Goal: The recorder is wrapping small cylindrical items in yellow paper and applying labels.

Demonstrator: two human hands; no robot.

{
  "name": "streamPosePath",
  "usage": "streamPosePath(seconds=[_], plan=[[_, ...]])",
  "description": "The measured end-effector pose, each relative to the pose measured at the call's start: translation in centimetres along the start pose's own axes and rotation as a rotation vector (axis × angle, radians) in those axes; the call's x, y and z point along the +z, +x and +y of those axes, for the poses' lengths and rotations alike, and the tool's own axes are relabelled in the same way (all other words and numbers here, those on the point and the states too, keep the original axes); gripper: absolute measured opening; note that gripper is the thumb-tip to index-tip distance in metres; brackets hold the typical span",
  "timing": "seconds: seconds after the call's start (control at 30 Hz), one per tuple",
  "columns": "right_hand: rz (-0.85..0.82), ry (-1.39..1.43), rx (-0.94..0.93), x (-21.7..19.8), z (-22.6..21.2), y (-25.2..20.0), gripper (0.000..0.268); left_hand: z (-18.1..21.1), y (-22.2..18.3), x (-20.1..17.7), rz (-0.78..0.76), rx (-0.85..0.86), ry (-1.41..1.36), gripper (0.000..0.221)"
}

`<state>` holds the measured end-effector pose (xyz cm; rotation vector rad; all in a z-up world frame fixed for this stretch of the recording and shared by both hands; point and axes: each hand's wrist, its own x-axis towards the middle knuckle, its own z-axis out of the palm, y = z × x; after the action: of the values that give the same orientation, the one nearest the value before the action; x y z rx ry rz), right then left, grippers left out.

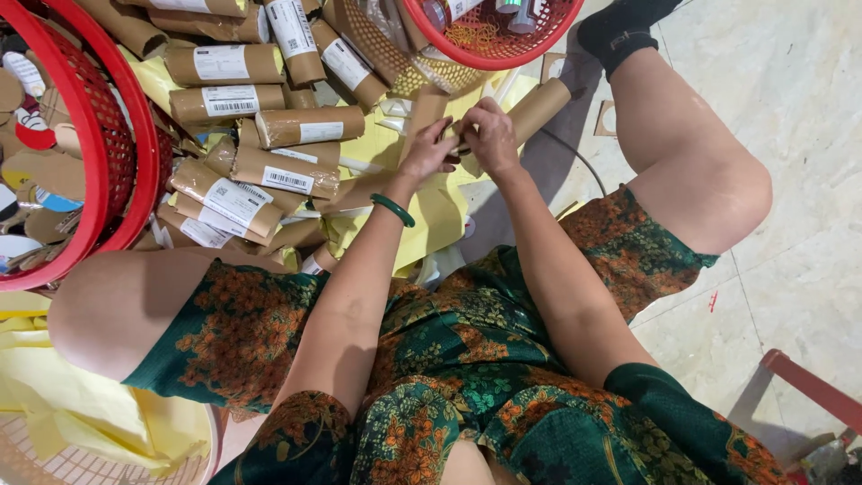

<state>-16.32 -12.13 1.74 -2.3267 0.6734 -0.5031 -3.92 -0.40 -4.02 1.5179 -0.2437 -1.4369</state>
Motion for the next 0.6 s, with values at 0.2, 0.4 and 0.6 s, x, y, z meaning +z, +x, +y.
streamPosePath(seconds=[0.2, 0.4, 0.6], plan=[[-0.108, 0.318, 0.176, -1.6, -0.8, 1.5, 0.014, 1.8, -2.1, 0.3, 0.118, 0.200, 0.099, 0.043], [-0.122, 0.331, 0.296, 0.3, 0.5, 0.9, 0.025, -6.2, 3.7, -1.2, 0.474, 0.647, 0.610, 0.029], [-0.251, 0.443, 0.055, -0.9, -1.5, 1.0, 0.066, -1.9, 3.2, -3.2, 0.302, 0.227, 0.077, 0.036]])
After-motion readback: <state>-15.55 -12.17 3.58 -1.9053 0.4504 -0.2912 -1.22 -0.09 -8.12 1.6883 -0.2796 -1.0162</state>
